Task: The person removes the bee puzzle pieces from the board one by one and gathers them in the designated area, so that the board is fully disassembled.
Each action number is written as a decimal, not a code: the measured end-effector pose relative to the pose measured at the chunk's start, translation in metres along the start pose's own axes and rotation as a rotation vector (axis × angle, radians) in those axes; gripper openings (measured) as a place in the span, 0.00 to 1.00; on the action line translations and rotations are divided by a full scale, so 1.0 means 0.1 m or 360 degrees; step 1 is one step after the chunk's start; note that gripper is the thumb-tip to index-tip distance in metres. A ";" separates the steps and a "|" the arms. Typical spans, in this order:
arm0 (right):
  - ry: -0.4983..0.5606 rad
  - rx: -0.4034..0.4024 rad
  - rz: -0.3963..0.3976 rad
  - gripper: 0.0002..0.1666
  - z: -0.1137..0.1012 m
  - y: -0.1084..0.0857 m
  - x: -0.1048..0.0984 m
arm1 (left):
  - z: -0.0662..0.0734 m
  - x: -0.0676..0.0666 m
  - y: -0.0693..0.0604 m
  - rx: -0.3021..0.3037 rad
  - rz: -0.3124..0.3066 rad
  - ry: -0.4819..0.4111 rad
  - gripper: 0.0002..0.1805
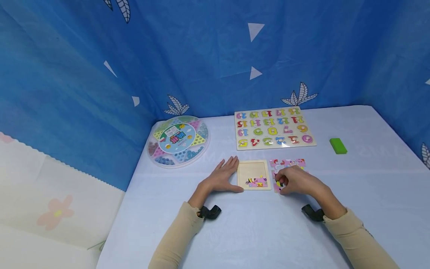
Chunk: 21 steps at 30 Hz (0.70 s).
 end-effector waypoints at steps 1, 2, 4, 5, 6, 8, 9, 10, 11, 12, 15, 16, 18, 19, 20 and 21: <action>0.0000 0.0001 -0.0002 0.21 0.00 0.00 0.00 | 0.00 0.00 0.00 0.0000 0.0000 -0.0002 0.63; 0.0001 0.0003 -0.0005 0.21 0.00 0.00 0.00 | 0.00 0.00 0.00 0.0001 -0.0001 -0.0002 0.63; 0.0002 0.0002 -0.0006 0.21 0.00 0.00 0.01 | 0.00 0.00 0.00 -0.0001 -0.0002 -0.0005 0.63; 0.0003 0.0000 -0.0006 0.21 0.00 0.00 0.01 | 0.00 0.00 0.00 -0.0003 -0.0002 -0.0005 0.63; 0.0004 0.0007 -0.0006 0.20 0.01 0.00 0.01 | 0.00 0.00 0.00 -0.0004 0.0000 -0.0006 0.63; 0.0008 0.0017 -0.0009 0.20 0.01 0.01 0.01 | 0.01 0.00 0.00 -0.0009 -0.0003 -0.0001 0.63; 0.0009 0.0018 -0.0009 0.20 0.01 0.01 0.01 | 0.01 0.00 0.00 -0.0012 -0.0005 0.0002 0.63; 0.0008 0.0009 -0.0007 0.20 0.01 0.01 0.01 | 0.01 0.00 0.00 -0.0014 -0.0006 0.0006 0.63; 0.0011 0.0016 -0.0011 0.20 0.01 0.01 0.01 | 0.01 0.00 -0.01 -0.0015 -0.0007 0.0007 0.63; 0.0011 0.0022 -0.0016 0.20 0.01 0.01 0.00 | 0.01 0.00 -0.01 -0.0016 -0.0009 0.0009 0.63; 0.0004 0.0007 -0.0016 0.20 0.00 0.01 0.00 | 0.00 0.00 -0.01 -0.0017 -0.0010 0.0003 0.63; 0.0003 0.0003 -0.0015 0.20 0.00 0.01 -0.01 | 0.00 0.01 0.00 -0.0016 -0.0010 0.0001 0.63; 0.0003 0.0009 -0.0017 0.20 -0.01 0.00 -0.01 | 0.00 0.01 0.00 -0.0015 -0.0008 -0.0002 0.63; 0.0003 0.0006 -0.0017 0.20 -0.01 0.00 -0.01 | -0.01 0.01 0.00 -0.0012 -0.0005 -0.0007 0.63; 0.0001 0.0004 -0.0016 0.20 -0.01 0.00 -0.01 | -0.01 0.01 0.01 -0.0010 -0.0005 -0.0004 0.63; 0.0003 0.0006 -0.0018 0.20 -0.01 0.00 -0.01 | -0.01 0.01 0.01 -0.0009 -0.0005 -0.0005 0.63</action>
Point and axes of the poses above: each hand's wrist, its own y-axis towards the middle knuckle, its own x-axis out of the palm, z = x × y, the point moved 2 cm from there along y, towards the middle knuckle, and after that the axes turned 15 degrees about -y, right-handed, at the moved point
